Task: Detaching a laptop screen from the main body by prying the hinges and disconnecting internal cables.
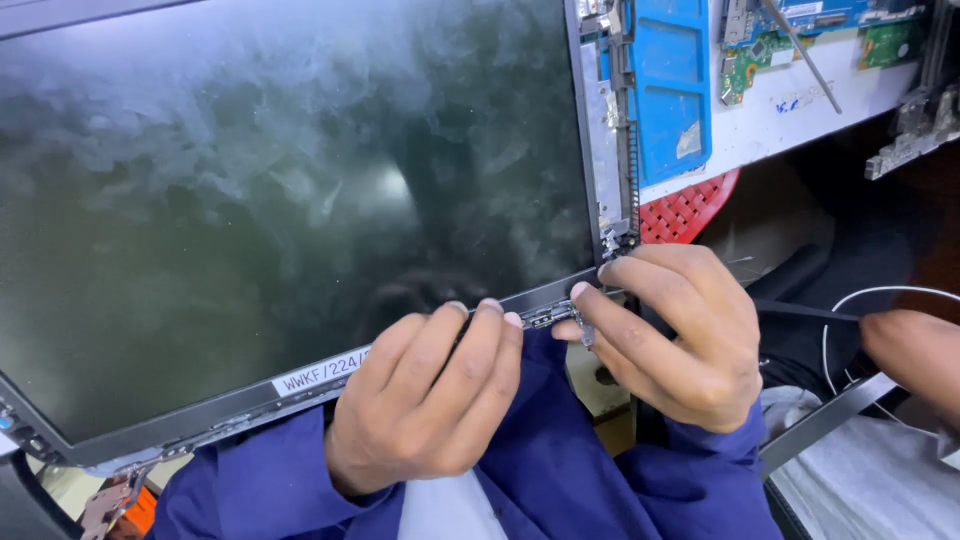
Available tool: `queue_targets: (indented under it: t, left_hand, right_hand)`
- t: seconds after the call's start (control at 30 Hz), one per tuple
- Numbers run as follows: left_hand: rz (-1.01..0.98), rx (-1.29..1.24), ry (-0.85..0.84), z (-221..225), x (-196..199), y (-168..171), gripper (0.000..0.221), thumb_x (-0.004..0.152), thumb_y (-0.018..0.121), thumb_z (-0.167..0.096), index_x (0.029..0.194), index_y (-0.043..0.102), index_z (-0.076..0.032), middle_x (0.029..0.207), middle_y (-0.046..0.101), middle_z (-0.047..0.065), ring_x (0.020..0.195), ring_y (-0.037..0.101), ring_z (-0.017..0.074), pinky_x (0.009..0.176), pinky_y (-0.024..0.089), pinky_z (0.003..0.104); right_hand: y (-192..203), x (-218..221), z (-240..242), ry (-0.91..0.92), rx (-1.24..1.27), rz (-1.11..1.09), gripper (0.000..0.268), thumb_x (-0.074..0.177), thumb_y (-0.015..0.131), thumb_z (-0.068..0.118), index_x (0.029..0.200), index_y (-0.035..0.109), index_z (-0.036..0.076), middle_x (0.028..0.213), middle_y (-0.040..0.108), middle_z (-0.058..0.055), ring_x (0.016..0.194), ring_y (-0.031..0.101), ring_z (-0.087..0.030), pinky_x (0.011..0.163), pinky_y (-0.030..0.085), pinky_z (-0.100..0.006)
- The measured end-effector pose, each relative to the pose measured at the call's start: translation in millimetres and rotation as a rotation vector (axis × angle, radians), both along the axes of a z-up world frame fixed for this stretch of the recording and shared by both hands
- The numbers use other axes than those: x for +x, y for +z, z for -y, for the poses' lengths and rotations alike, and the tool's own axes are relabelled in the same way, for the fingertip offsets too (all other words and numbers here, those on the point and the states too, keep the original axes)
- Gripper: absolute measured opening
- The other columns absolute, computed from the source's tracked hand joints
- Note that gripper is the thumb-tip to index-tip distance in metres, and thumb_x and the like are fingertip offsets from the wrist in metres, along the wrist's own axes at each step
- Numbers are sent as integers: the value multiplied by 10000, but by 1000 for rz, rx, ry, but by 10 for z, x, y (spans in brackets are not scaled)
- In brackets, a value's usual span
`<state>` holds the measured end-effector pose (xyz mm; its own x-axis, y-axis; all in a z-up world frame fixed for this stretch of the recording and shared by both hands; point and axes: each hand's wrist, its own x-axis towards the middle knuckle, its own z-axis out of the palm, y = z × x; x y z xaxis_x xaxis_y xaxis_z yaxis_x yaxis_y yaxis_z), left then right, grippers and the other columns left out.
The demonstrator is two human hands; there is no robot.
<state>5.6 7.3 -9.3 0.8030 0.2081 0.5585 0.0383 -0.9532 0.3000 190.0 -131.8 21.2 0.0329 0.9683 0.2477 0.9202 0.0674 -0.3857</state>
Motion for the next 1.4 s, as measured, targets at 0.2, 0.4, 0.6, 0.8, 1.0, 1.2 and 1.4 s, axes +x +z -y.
queue_targets:
  t: [0.2, 0.4, 0.6, 0.8, 1.0, 1.2, 1.4]
  left_hand:
    - [-113, -105, 31, -14, -32, 161, 131, 1054, 630, -127, 1051, 754, -83, 1045, 728, 85, 893, 668, 221, 723, 528, 344]
    - [-168, -71, 30, -18, 23, 198, 145, 1077, 603, -104, 1107, 741, -72, 1002, 664, 71, 854, 624, 215, 728, 503, 346]
    - [-174, -101, 79, 59, 51, 174, 121, 1068, 601, -75, 1109, 714, -90, 1005, 629, 70, 859, 594, 235, 748, 486, 383]
    - [-195, -78, 105, 100, 27, 158, 154, 1081, 561, -86, 1150, 698, -109, 1039, 635, 75, 891, 611, 242, 778, 517, 393]
    - [-203, -42, 107, 111, 10, 167, 86, 1091, 604, -118, 1140, 674, -123, 1053, 626, 70, 889, 610, 236, 782, 521, 382]
    - [-196, -20, 126, 133, 15, 148, 79, 1076, 600, -99, 1119, 657, -134, 1037, 624, 72, 886, 608, 235, 783, 532, 381]
    - [-209, -21, 122, 133, 12, 160, 81, 1082, 594, -113, 1110, 666, -137, 1051, 627, 65, 892, 603, 232, 793, 521, 377]
  right_hand:
    - [63, -29, 49, -52, -72, -14, 240, 1038, 512, 18, 1063, 746, -27, 910, 667, -141, 747, 574, -328, 690, 436, -415]
    - [66, -61, 106, -72, -98, -181, 191, 1026, 616, 63, 1164, 733, 4, 959, 607, -140, 794, 611, -301, 749, 533, -406]
    - [45, -196, 80, -154, 9, -310, 195, 989, 577, -138, 1039, 739, -42, 879, 617, -162, 703, 612, -266, 639, 499, -338]
    - [1, -150, 74, -154, 46, -213, 200, 980, 621, -218, 935, 756, -77, 878, 657, -220, 727, 614, -318, 662, 487, -384]
    - [-24, -120, 149, -149, 21, -123, 227, 976, 677, -258, 960, 766, -50, 930, 669, -228, 764, 605, -357, 717, 489, -438]
    - [-58, -103, 176, -130, 82, -32, 273, 990, 662, -258, 964, 789, -18, 952, 682, -228, 740, 526, -340, 660, 426, -415]
    - [-64, -125, 267, -200, 47, 4, 316, 1056, 672, 216, 1072, 821, -62, 890, 575, -165, 764, 508, -315, 675, 413, -398]
